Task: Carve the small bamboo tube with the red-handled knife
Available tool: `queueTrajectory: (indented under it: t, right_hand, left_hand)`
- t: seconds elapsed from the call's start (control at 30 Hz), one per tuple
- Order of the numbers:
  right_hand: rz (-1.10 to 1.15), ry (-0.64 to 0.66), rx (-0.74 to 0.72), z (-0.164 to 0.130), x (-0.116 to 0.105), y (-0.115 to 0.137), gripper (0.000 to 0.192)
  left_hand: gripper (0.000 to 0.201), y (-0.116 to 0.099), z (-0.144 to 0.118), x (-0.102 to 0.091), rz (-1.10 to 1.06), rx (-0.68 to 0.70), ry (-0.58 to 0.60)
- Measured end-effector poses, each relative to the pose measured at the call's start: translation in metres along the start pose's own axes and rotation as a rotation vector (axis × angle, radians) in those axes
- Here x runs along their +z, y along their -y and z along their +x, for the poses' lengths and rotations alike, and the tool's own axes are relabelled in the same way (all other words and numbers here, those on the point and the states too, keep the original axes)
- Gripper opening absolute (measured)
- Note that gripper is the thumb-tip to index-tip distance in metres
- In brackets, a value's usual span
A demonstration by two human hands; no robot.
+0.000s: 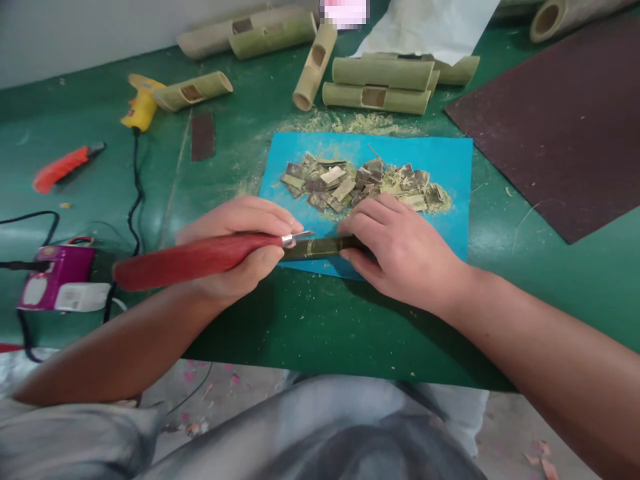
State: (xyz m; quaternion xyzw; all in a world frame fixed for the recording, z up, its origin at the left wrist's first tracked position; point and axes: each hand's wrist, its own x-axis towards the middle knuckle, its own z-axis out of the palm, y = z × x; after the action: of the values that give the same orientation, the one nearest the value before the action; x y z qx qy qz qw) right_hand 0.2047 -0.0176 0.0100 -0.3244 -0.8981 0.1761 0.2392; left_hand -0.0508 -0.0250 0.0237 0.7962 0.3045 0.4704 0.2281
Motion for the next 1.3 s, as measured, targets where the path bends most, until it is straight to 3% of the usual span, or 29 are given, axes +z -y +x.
queueTrajectory:
  t: [0.13, 0.23, 0.33, 0.43, 0.73, 1.3]
  right_hand:
    - [-0.014, -0.039, -0.019, -0.001, 0.006, 0.004, 0.017]
    - [-0.004, -0.036, -0.020, -0.001, 0.009, 0.004, 0.016]
    - [0.063, 0.024, -0.011, 0.001, 0.008, 0.001, 0.014]
    - [0.123, 0.106, -0.024, 0.003, 0.003, -0.004, 0.016]
    - [0.170, 0.127, -0.035, 0.005, 0.001, -0.006, 0.015]
    - [0.164, 0.120, -0.029, 0.006, 0.002, -0.005, 0.012]
  left_hand:
    - [0.005, 0.001, 0.002, -0.002, 0.005, 0.070, -0.014]
    - [0.016, 0.003, 0.002, -0.004, -0.010, 0.091, 0.074]
    - [0.024, 0.002, 0.002, -0.005, -0.059, 0.130, 0.158]
    - [0.019, 0.000, 0.001, -0.004, -0.091, 0.143, 0.173]
    - [0.017, 0.000, -0.004, -0.001, -0.131, 0.041, 0.230]
    - [0.015, 0.002, -0.001, -0.001, -0.155, 0.041, 0.243]
